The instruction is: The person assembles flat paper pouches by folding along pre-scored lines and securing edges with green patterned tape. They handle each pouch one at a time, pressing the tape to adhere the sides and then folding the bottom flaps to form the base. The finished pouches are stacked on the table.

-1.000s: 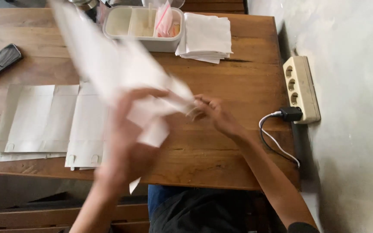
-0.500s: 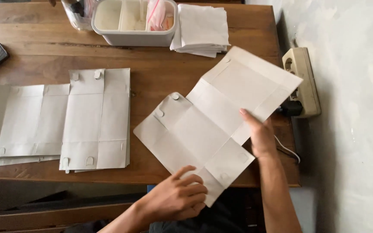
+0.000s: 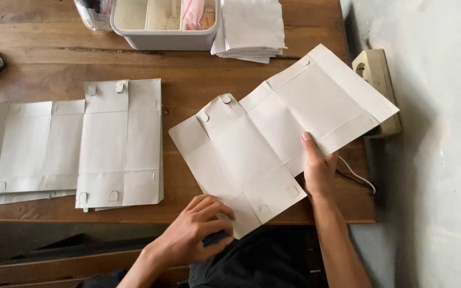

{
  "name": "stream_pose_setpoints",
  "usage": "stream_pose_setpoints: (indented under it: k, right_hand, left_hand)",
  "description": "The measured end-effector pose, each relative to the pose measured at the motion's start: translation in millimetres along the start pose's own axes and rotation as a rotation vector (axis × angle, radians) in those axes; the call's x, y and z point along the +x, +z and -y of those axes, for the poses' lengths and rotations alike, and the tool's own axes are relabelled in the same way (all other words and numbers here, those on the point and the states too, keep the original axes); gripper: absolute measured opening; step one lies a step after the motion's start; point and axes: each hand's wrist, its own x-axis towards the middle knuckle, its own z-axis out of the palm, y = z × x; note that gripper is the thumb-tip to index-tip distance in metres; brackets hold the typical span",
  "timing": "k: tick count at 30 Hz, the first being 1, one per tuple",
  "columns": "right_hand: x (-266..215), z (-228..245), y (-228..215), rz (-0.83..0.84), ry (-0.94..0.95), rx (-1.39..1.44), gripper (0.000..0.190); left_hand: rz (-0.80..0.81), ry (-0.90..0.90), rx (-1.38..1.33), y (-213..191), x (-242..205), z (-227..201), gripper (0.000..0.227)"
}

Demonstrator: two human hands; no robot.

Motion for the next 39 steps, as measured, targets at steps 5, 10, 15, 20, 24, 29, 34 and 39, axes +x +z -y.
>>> stream_pose_setpoints:
  k: [5, 10, 15, 20, 24, 29, 34, 39]
  right_hand:
    - [-12, 6, 11, -0.107, 0.085, 0.038, 0.049]
    - [-34, 40, 34, -0.110, 0.068, 0.206, 0.060]
    - [-42, -95, 14, -0.037, -0.572, -0.616, 0.065]
    - [-78, -68, 40, 0.108, 0.098, 0.053, 0.048]
    - [-77, -70, 25, 0.264, 0.505, 0.341, 0.014]
    - [-74, -60, 18, 0.363, 0.468, 0.181, 0.017]
    - [-66, -4, 5, 0.690, 0.559, 0.180, 0.045]
    - [-55, 53, -11, 1.412, 0.219, -0.442, 0.028]
  left_hand:
    - [0.016, 0.021, 0.151, -8, -6, 7, 0.016]
    - [-0.138, 0.005, 0.128, -33, -15, 12, 0.008]
    - [-0.484, -0.152, 0.145, -60, -30, 31, 0.017]
    - [-0.337, -0.472, 0.139, -82, -18, 39, 0.029]
    - [-0.157, -0.464, 0.272, -63, 28, 60, 0.060]
    - [-0.093, -0.431, 0.365, -24, 90, 110, 0.067]
    - [0.002, -0.477, 0.629, 8, 104, 164, 0.075]
    - [0.055, -0.458, 0.744, 0, 97, 168, 0.080]
